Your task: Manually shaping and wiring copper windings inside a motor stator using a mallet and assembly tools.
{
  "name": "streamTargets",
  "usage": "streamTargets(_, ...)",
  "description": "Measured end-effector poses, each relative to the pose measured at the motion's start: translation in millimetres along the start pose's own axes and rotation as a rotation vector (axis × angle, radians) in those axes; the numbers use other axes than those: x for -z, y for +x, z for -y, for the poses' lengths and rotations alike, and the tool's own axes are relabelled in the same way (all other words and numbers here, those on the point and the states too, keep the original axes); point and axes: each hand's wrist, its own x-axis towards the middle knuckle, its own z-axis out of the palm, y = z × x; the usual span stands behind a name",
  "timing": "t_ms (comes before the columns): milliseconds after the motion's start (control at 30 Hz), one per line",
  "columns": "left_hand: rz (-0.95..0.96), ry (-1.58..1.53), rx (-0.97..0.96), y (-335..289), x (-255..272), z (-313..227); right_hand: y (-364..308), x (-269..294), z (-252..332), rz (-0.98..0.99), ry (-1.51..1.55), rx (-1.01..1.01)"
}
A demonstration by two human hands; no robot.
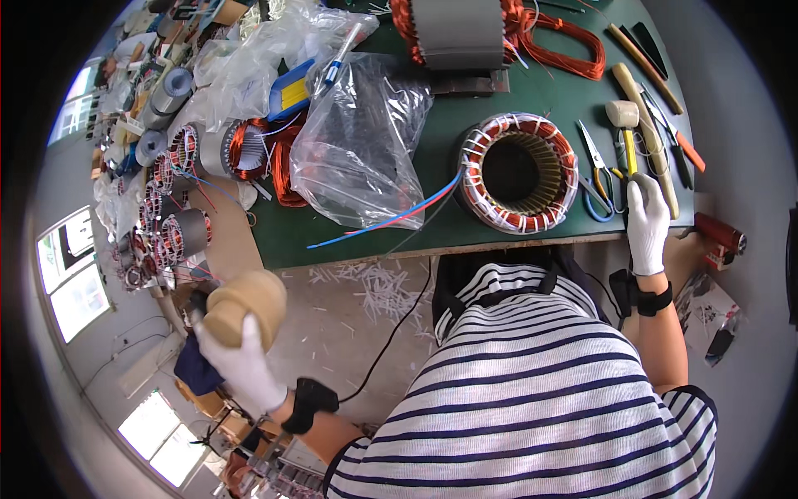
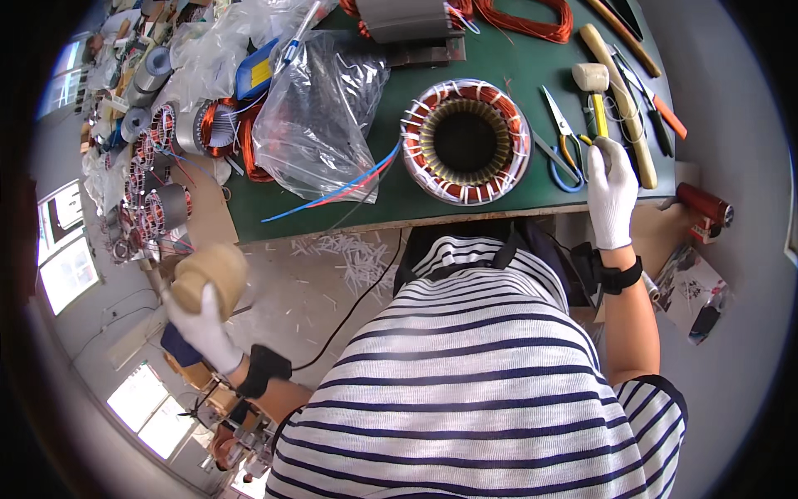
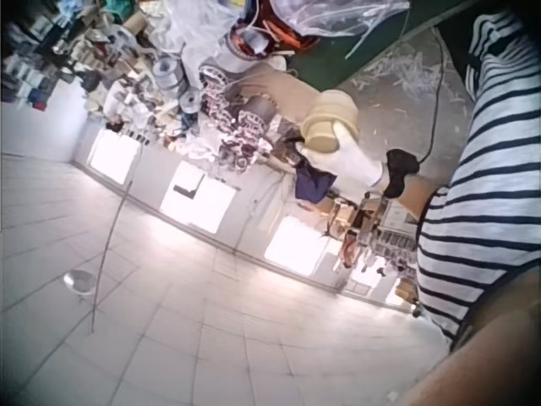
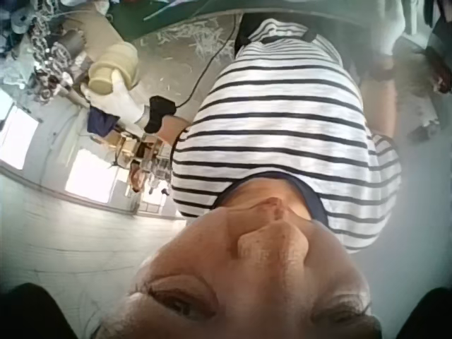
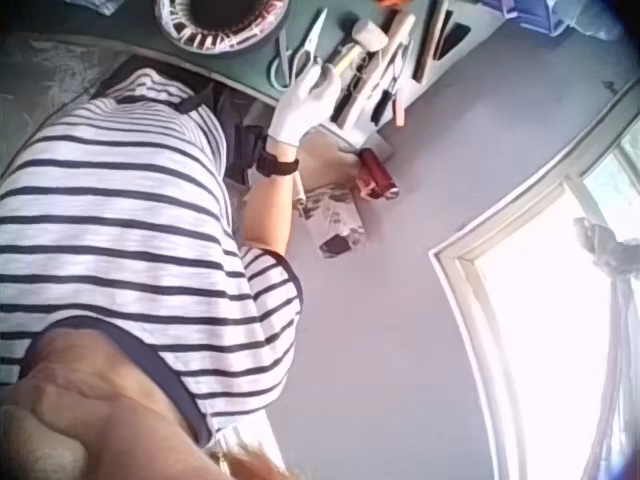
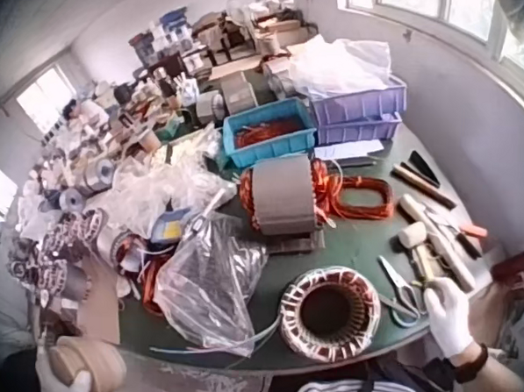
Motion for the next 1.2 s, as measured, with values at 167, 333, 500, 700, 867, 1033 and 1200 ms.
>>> streamTargets(167, -0.015, -0.593, 0.082, -19, 31, -115, 0, -13, -37, 0.075, 0.071, -0.053)
streamTargets(333, 0.423, -0.639, -0.387, -23, -22, -209, 8, -10, -50, 0.106, 0.068, -0.082)
streamTargets(500, 0.415, -0.491, -0.671, -47, -84, -279, 8, 7, -72, 0.071, 0.063, -0.060)
streamTargets(700, 0.443, -0.232, -0.735, -50, -104, -300, 19, 15, -94, 0.070, 0.036, -0.088)
streamTargets(867, 0.302, -0.252, -0.751, -65, -117, -299, 42, -14, -109, 0.001, -0.280, 0.060)
streamTargets(1033, 0.260, -0.268, -0.777, -64, -120, -289, 57, -35, -112, 0.136, -0.565, 0.091)
streamTargets(1200, 0.375, -0.696, -0.364, -84, -131, -275, 86, -30, -142, 0.238, -0.142, -0.201)
